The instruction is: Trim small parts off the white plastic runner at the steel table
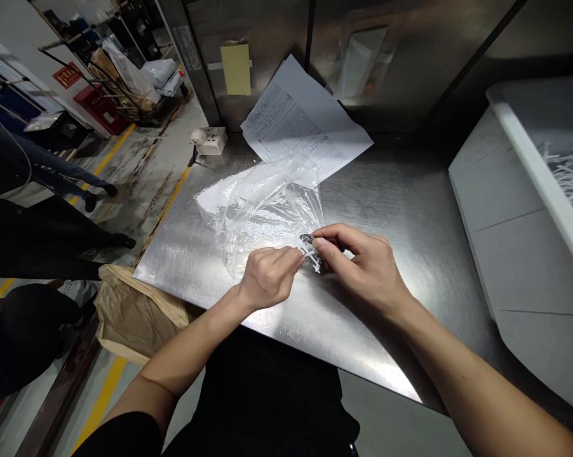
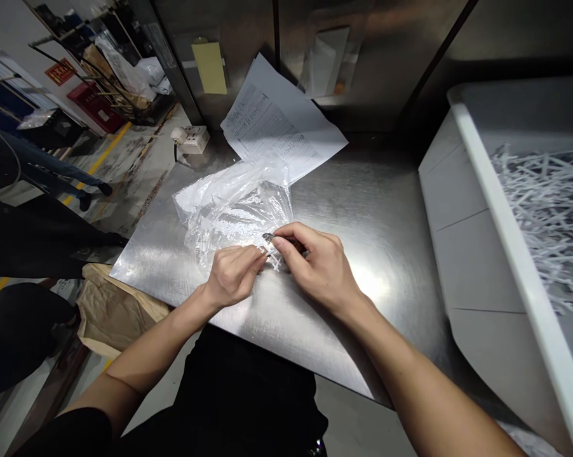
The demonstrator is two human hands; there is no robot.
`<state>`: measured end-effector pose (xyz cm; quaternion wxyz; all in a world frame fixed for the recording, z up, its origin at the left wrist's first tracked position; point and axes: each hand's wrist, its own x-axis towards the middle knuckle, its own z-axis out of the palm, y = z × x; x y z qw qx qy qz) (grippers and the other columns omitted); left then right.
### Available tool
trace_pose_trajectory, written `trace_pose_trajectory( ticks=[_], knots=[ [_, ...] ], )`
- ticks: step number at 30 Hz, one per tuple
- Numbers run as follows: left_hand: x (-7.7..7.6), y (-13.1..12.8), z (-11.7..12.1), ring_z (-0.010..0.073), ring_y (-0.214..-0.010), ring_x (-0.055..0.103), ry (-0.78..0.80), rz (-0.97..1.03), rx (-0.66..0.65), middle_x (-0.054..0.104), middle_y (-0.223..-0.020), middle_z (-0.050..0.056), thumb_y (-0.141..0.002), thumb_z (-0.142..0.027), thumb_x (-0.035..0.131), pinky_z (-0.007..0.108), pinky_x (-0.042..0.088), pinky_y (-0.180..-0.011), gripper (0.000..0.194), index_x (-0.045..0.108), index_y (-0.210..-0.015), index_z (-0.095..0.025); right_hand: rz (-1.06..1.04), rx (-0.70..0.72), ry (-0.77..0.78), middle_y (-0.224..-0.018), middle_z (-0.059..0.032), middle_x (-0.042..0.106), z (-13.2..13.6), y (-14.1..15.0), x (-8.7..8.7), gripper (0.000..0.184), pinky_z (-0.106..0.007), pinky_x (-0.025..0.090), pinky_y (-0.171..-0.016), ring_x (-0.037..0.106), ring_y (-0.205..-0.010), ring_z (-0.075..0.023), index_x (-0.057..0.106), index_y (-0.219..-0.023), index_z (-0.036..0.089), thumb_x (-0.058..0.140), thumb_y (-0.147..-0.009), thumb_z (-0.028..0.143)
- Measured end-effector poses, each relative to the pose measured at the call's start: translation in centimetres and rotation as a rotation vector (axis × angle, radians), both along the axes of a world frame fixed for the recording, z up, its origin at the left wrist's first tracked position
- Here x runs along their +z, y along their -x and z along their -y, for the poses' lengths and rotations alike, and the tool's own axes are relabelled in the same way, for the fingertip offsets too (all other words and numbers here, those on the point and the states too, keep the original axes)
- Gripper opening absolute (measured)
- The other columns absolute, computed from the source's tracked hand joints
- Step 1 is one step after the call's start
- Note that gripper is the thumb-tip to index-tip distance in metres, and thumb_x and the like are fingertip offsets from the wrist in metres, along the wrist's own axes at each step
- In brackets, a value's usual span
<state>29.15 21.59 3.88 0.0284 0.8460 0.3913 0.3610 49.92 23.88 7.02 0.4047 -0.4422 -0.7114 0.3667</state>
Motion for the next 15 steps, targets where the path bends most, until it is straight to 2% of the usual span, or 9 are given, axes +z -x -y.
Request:
trace_pose_trajectory(
  ticks=[6, 12, 15],
  knots=[
    [-0.4, 0.0, 0.1, 0.0113, -0.060, 0.060, 0.048, 0.025, 0.028, 0.066, -0.071, -0.002, -0.110, -0.019, 0.046, 0.027, 0.043, -0.061, 0.021, 0.063, -0.098, -0.018, 0.026, -0.036, 0.042, -0.078, 0.0001, 0.073, -0.2, -0.1, -0.7, 0.018, -0.033, 0.046, -0.063, 0.066, -0.066, -0.0180, 0.078, -0.101, 0.023, 0.068, -0.106, 0.037],
    [-0.2, 0.0, 0.0, 0.0118, -0.058, 0.058, 0.045, 0.000, 0.052, 0.066, -0.071, 0.000, -0.110, -0.019, 0.045, 0.028, 0.039, -0.058, 0.023, 0.063, -0.096, -0.017, -0.046, -0.006, 0.065, -0.082, -0.0019, 0.075, -0.2, -0.3, 0.1, 0.018, -0.034, 0.049, -0.066, 0.070, -0.072, -0.0204, 0.078, -0.103, 0.023, 0.070, -0.104, 0.039],
    [-0.1, 0.0, 0.0, 0.0116, -0.058, 0.057, 0.041, -0.010, 0.050, 0.066, -0.072, 0.000, -0.109, -0.019, 0.045, 0.028, 0.037, -0.057, 0.023, 0.062, -0.095, -0.017, -0.056, 0.024, 0.053, -0.080, -0.0004, 0.073, 0.1, -0.3, 0.5, 0.016, -0.033, 0.049, -0.064, 0.068, -0.069, -0.0183, 0.077, -0.103, 0.024, 0.070, -0.104, 0.038]
  ],
)
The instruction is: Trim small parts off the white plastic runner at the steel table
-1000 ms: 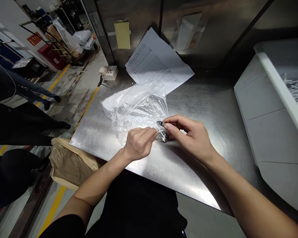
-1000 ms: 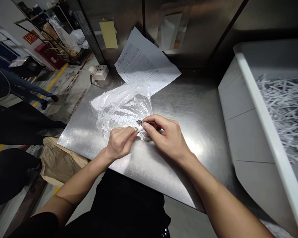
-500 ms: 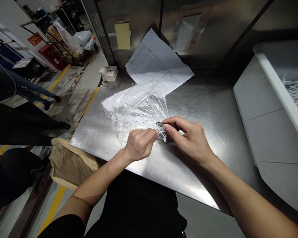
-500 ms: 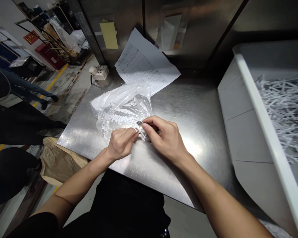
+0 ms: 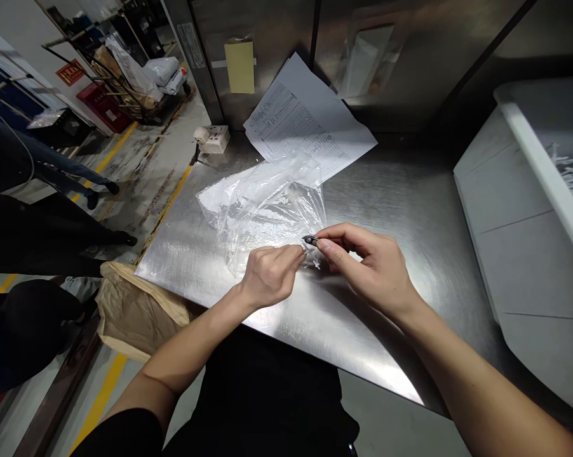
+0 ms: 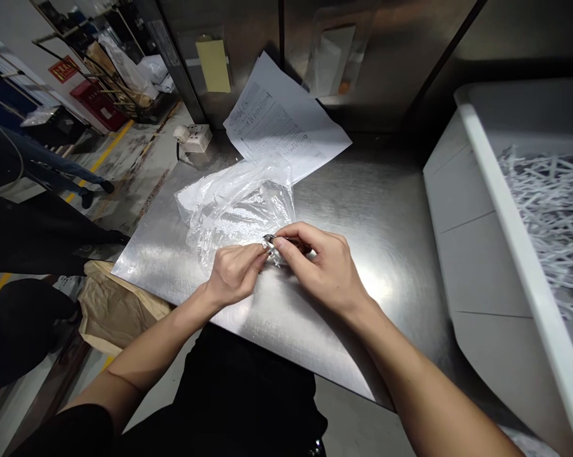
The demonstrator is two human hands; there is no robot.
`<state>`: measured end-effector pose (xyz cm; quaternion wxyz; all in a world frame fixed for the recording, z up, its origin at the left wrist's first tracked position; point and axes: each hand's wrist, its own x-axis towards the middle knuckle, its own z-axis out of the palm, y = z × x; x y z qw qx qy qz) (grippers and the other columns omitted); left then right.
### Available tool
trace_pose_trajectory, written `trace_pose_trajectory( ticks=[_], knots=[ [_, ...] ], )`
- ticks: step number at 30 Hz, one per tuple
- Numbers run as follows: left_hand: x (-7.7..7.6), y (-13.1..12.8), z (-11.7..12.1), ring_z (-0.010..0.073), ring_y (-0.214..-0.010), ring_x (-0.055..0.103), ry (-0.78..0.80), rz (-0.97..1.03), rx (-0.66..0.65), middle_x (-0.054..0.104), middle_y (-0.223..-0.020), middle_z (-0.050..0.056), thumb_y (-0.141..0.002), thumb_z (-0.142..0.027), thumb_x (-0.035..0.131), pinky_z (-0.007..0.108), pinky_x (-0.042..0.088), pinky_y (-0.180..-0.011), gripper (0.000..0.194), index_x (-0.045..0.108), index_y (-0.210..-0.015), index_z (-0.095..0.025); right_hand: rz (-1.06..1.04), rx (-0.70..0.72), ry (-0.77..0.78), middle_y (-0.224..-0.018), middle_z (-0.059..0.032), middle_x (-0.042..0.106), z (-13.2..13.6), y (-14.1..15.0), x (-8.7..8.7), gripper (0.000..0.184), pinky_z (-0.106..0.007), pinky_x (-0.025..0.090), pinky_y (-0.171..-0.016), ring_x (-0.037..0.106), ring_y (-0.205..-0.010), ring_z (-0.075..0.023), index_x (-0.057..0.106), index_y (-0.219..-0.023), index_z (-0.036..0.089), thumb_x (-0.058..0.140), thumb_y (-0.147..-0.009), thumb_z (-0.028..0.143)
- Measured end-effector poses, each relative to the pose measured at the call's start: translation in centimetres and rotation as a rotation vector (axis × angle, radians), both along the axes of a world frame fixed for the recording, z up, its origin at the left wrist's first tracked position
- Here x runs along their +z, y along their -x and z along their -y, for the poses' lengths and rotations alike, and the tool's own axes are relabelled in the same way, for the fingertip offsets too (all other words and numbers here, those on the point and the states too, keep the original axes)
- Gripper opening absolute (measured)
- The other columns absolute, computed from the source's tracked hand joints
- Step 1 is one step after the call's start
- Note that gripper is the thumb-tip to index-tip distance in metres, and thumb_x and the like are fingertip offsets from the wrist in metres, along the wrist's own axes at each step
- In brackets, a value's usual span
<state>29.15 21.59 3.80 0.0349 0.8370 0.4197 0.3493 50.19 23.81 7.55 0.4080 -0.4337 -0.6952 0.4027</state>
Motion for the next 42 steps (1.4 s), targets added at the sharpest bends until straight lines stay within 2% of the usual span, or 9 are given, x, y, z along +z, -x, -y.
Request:
trace_pose_trajectory(
  ticks=[7, 16, 19, 22, 28, 33, 37, 42],
  knots=[
    [-0.1, 0.0, 0.0, 0.0117, -0.057, 0.055, -0.020, -0.027, -0.003, 0.063, -0.069, -0.001, -0.107, -0.016, 0.045, 0.029, 0.037, -0.057, 0.023, 0.058, -0.088, -0.019, 0.009, 0.027, -0.007, -0.081, 0.0006, 0.074, 0.3, 0.2, 0.1, 0.013, -0.030, 0.049, -0.061, 0.068, -0.066, -0.0161, 0.077, -0.103, 0.024, 0.070, -0.104, 0.035],
    [-0.2, -0.2, -0.1, 0.0126, -0.058, 0.058, -0.124, -0.134, 0.036, 0.064, -0.069, -0.001, -0.107, -0.015, 0.047, 0.032, 0.036, -0.058, 0.025, 0.060, -0.087, -0.018, 0.025, -0.029, -0.049, -0.084, -0.0009, 0.076, 0.5, 0.7, -0.3, 0.014, -0.032, 0.050, -0.066, 0.070, -0.071, -0.0182, 0.077, -0.101, 0.023, 0.068, -0.106, 0.033],
    [-0.2, -0.3, -0.1, 0.0127, -0.059, 0.061, -0.116, -0.151, 0.054, 0.067, -0.071, 0.000, -0.111, -0.019, 0.047, 0.032, 0.039, -0.059, 0.026, 0.063, -0.090, -0.018, -0.005, -0.082, -0.022, -0.081, -0.0011, 0.075, 0.5, 0.8, -1.0, 0.016, -0.032, 0.049, -0.064, 0.068, -0.068, -0.0176, 0.078, -0.099, 0.022, 0.070, -0.105, 0.034],
    [-0.3, -0.4, 0.0, 0.0130, -0.064, 0.065, -0.085, -0.144, 0.060, 0.073, -0.079, 0.001, -0.112, -0.023, 0.048, 0.030, 0.042, -0.062, 0.023, 0.067, -0.102, -0.017, -0.027, -0.112, 0.035, -0.078, -0.0019, 0.074, 0.3, 0.8, -1.7, 0.019, -0.032, 0.047, -0.061, 0.066, -0.066, -0.0176, 0.079, -0.097, 0.021, 0.070, -0.104, 0.036],
    [-0.4, -0.2, 0.1, 0.0139, -0.068, 0.066, -0.006, -0.133, 0.032, 0.073, -0.082, 0.000, -0.111, -0.024, 0.049, 0.030, 0.044, -0.064, 0.020, 0.068, -0.108, -0.018, -0.029, -0.060, 0.184, -0.068, -0.0012, 0.067, -0.6, 0.6, -1.9, 0.028, -0.029, 0.043, -0.053, 0.059, -0.057, -0.0155, 0.077, -0.093, 0.018, 0.070, -0.102, 0.044],
    [0.1, 0.2, 0.0, 0.0130, -0.063, 0.058, 0.022, -0.011, 0.087, 0.066, -0.075, 0.001, -0.108, -0.016, 0.044, 0.029, 0.039, -0.060, 0.026, 0.062, -0.090, -0.018, -0.131, -0.075, 0.206, -0.067, 0.0001, 0.062, -1.0, 0.1, -0.8, 0.027, -0.028, 0.048, -0.052, 0.059, -0.056, -0.0158, 0.075, -0.095, 0.019, 0.072, -0.100, 0.045],
    [0.8, 0.5, 0.0, 0.0129, -0.071, 0.063, 0.107, 0.135, 0.121, 0.068, -0.079, 0.002, -0.111, -0.019, 0.043, 0.027, 0.044, -0.066, 0.026, 0.060, -0.091, -0.019, -0.168, -0.023, 0.151, -0.069, -0.0006, 0.066, -1.1, -0.1, -0.2, 0.022, -0.030, 0.053, -0.057, 0.062, -0.059, -0.0167, 0.076, -0.096, 0.020, 0.075, -0.099, 0.042],
    [1.0, 0.4, 0.1, 0.0123, -0.076, 0.066, 0.146, 0.235, 0.153, 0.067, -0.081, 0.002, -0.115, -0.026, 0.041, 0.025, 0.049, -0.071, 0.031, 0.056, -0.088, -0.020, -0.150, 0.011, 0.104, -0.077, -0.0023, 0.072, -1.1, -0.3, -0.5, 0.022, -0.033, 0.056, -0.061, 0.066, -0.062, -0.0183, 0.078, -0.102, 0.021, 0.075, -0.100, 0.043]
  ],
)
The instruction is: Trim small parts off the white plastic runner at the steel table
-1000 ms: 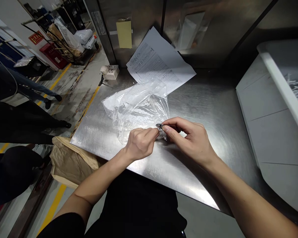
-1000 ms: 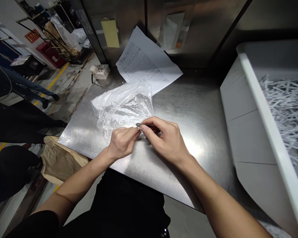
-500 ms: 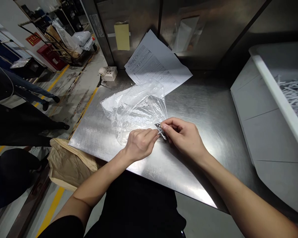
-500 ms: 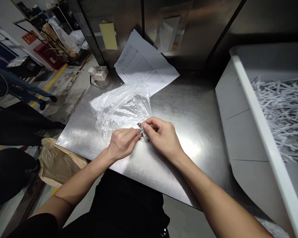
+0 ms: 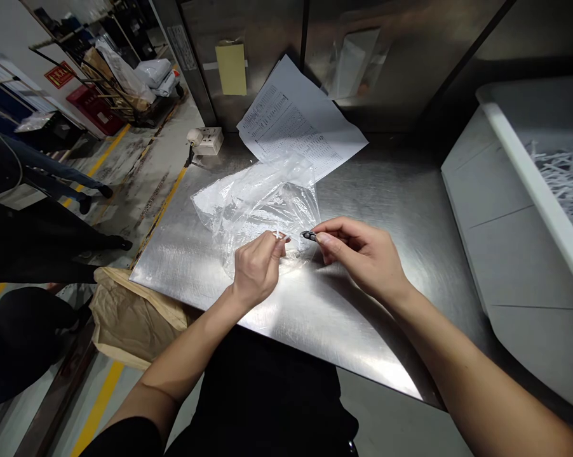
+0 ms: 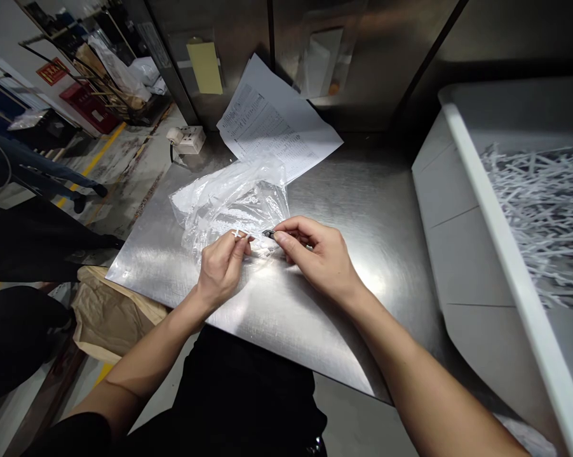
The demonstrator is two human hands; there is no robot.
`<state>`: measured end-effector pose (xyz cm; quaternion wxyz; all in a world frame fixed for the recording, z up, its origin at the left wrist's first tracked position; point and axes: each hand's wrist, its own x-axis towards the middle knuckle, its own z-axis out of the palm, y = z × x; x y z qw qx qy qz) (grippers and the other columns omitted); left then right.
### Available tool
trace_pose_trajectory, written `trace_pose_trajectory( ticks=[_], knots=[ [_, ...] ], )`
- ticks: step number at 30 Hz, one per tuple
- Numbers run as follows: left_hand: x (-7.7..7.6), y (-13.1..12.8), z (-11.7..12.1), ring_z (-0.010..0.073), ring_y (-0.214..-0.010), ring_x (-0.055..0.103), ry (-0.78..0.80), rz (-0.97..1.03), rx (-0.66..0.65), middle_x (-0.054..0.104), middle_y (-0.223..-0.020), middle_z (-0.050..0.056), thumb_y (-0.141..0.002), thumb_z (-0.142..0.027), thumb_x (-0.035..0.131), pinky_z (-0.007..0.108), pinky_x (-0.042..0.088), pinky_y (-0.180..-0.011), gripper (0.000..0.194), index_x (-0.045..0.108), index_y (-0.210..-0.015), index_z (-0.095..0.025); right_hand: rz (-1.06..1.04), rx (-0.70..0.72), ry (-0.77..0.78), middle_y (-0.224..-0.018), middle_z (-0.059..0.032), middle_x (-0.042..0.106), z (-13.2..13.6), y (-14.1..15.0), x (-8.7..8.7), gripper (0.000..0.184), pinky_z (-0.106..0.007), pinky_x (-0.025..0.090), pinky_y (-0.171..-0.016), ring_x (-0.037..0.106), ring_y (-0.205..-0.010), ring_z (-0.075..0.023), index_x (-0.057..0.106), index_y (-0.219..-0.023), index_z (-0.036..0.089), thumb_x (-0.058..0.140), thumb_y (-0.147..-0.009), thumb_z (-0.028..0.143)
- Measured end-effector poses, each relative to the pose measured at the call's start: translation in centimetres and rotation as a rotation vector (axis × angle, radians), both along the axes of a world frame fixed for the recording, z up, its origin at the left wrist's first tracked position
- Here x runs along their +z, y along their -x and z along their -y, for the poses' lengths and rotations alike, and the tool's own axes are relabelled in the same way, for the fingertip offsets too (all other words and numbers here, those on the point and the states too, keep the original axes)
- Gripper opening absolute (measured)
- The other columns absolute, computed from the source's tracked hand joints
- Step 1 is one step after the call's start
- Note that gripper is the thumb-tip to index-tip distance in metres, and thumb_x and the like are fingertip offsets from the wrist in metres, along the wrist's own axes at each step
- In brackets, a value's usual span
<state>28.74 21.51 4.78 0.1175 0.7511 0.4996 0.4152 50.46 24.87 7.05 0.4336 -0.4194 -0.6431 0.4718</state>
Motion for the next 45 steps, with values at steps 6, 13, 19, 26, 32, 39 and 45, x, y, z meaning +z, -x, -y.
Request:
trace_pose_trajectory(
  ticks=[6, 13, 19, 26, 32, 39, 45],
  knots=[
    [-0.31, -0.04, -0.04, 0.0130, -0.080, 0.069, -0.001, 0.028, 0.000, 0.066, -0.082, 0.002, -0.115, -0.027, 0.041, 0.025, 0.051, -0.072, 0.030, 0.055, -0.089, -0.020, 0.071, -0.004, -0.066, -0.082, -0.0012, 0.074, 0.26, -0.01, -0.13, 0.015, -0.033, 0.052, -0.065, 0.067, -0.067, -0.0181, 0.079, -0.106, 0.024, 0.074, -0.102, 0.037],
    [-0.18, 0.02, -0.05, 0.0125, -0.075, 0.064, 0.015, 0.001, -0.026, 0.063, -0.079, 0.001, -0.114, -0.027, 0.043, 0.025, 0.048, -0.071, 0.028, 0.056, -0.090, -0.019, 0.159, 0.009, -0.159, -0.085, -0.0009, 0.075, 0.44, -0.04, 0.25, 0.011, -0.033, 0.051, -0.066, 0.068, -0.072, -0.0186, 0.078, -0.108, 0.024, 0.071, -0.103, 0.033],
    [-0.12, 0.06, -0.01, 0.0121, -0.072, 0.061, 0.015, 0.038, -0.026, 0.062, -0.079, 0.001, -0.115, -0.028, 0.042, 0.026, 0.047, -0.070, 0.028, 0.058, -0.093, -0.019, 0.182, 0.021, -0.168, -0.086, -0.0008, 0.076, 0.26, -0.34, 0.40, 0.011, -0.034, 0.052, -0.067, 0.070, -0.071, -0.0189, 0.077, -0.108, 0.026, 0.071, -0.104, 0.033],
    [0.02, 0.06, -0.03, 0.0120, -0.071, 0.061, 0.018, 0.059, -0.052, 0.064, -0.080, 0.001, -0.115, -0.030, 0.042, 0.026, 0.046, -0.068, 0.030, 0.058, -0.091, -0.020, 0.188, 0.047, -0.167, -0.088, -0.0025, 0.077, 0.15, -0.35, 0.58, 0.014, -0.036, 0.054, -0.068, 0.070, -0.072, -0.0207, 0.077, -0.107, 0.025, 0.070, -0.103, 0.036],
    [0.06, 0.09, -0.05, 0.0120, -0.072, 0.062, 0.020, 0.086, -0.073, 0.062, -0.077, 0.001, -0.115, -0.030, 0.043, 0.026, 0.047, -0.069, 0.032, 0.054, -0.086, -0.020, 0.184, 0.060, -0.175, -0.091, -0.0022, 0.078, 0.11, -0.43, 0.64, 0.013, -0.036, 0.054, -0.069, 0.070, -0.072, -0.0204, 0.077, -0.107, 0.025, 0.069, -0.104, 0.035],
    [0.06, 0.19, -0.05, 0.0121, -0.076, 0.067, 0.069, 0.126, -0.094, 0.065, -0.079, 0.000, -0.116, -0.035, 0.041, 0.025, 0.050, -0.071, 0.036, 0.052, -0.085, -0.021, 0.158, 0.045, -0.137, -0.089, -0.0008, 0.079, 0.23, -0.35, 0.51, 0.011, -0.033, 0.054, -0.065, 0.072, -0.069, -0.0194, 0.078, -0.106, 0.026, 0.071, -0.103, 0.034],
    [-0.05, 0.12, -0.02, 0.0123, -0.074, 0.067, 0.080, 0.086, -0.017, 0.072, -0.085, 0.002, -0.114, -0.035, 0.045, 0.025, 0.048, -0.067, 0.028, 0.065, -0.101, -0.020, 0.169, 0.013, -0.107, -0.083, -0.0012, 0.077, 0.32, 0.03, -0.26, 0.015, -0.033, 0.050, -0.061, 0.070, -0.066, -0.0190, 0.079, -0.104, 0.024, 0.070, -0.104, 0.036]
  ],
)
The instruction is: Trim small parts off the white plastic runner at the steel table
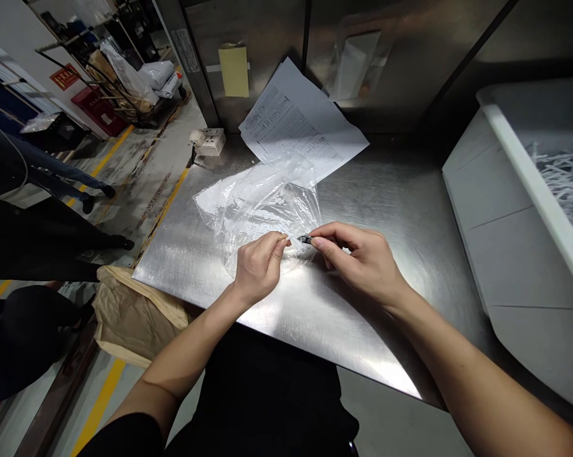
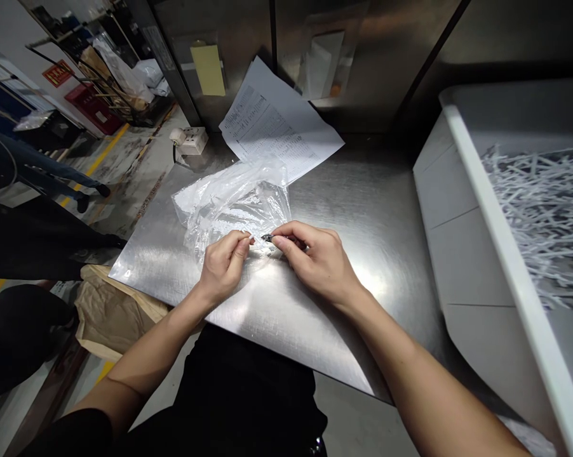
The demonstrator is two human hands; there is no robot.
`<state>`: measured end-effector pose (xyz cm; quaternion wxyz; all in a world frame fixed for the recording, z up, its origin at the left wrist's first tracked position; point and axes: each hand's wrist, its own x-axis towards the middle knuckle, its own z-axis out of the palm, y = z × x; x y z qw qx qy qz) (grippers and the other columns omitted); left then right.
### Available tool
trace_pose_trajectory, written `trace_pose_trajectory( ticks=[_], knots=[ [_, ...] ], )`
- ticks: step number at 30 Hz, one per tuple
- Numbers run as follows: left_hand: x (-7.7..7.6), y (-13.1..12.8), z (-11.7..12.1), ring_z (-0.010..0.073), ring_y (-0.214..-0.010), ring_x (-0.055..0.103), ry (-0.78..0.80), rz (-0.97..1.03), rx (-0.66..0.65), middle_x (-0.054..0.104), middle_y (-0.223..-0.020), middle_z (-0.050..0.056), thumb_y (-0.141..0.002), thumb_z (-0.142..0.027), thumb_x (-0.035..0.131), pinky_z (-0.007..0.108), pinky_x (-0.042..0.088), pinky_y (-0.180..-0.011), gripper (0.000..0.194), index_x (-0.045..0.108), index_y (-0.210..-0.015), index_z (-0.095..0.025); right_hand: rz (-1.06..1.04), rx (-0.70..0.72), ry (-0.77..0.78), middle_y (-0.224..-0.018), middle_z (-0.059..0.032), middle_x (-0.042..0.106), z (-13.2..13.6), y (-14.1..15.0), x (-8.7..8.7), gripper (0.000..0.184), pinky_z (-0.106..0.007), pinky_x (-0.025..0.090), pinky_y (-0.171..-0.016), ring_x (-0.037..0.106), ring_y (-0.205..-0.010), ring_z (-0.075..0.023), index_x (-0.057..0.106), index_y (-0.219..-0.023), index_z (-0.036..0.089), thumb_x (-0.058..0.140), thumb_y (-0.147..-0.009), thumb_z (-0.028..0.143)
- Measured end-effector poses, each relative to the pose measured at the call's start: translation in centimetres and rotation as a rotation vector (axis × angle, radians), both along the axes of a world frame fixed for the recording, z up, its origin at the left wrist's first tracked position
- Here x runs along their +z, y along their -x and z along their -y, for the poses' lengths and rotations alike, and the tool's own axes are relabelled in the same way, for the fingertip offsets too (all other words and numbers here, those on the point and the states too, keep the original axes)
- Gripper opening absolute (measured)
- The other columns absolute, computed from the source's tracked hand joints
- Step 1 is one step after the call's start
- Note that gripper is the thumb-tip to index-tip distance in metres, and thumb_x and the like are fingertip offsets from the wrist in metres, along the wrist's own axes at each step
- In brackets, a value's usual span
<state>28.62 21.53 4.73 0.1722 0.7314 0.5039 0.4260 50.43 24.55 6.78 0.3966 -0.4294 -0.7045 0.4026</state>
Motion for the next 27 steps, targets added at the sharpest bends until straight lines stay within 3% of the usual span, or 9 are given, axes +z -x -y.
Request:
trace_pose_trajectory(
  ticks=[8, 21, 27],
  knots=[
    [-0.1, 0.1, -0.1, 0.0123, -0.071, 0.066, 0.035, -0.028, 0.049, 0.072, -0.082, 0.001, -0.114, -0.035, 0.046, 0.025, 0.046, -0.066, 0.028, 0.067, -0.101, -0.020, -0.078, 0.020, 0.060, -0.081, -0.0008, 0.075, 0.0, 0.0, 0.1, 0.017, -0.033, 0.050, -0.059, 0.065, -0.062, -0.0174, 0.079, -0.104, 0.023, 0.073, -0.102, 0.039],
    [0.0, 0.1, 0.0, 0.0137, -0.079, 0.069, 0.053, -0.016, 0.040, 0.076, -0.091, 0.002, -0.113, -0.033, 0.046, 0.026, 0.048, -0.071, 0.027, 0.067, -0.102, -0.020, -0.037, 0.099, -0.016, -0.087, -0.0003, 0.077, 0.2, 0.0, 0.9, 0.012, -0.030, 0.050, -0.064, 0.070, -0.073, -0.0173, 0.078, -0.106, 0.024, 0.072, -0.103, 0.034],
    [-0.1, 0.1, 0.1, 0.0139, -0.079, 0.070, 0.065, -0.044, 0.060, 0.076, -0.091, 0.002, -0.112, -0.032, 0.048, 0.026, 0.048, -0.072, 0.025, 0.068, -0.104, -0.020, -0.022, 0.046, 0.019, -0.083, -0.0010, 0.076, 0.5, 0.2, 0.5, 0.015, -0.030, 0.048, -0.061, 0.070, -0.073, -0.0181, 0.079, -0.104, 0.023, 0.070, -0.104, 0.035]
  ],
)
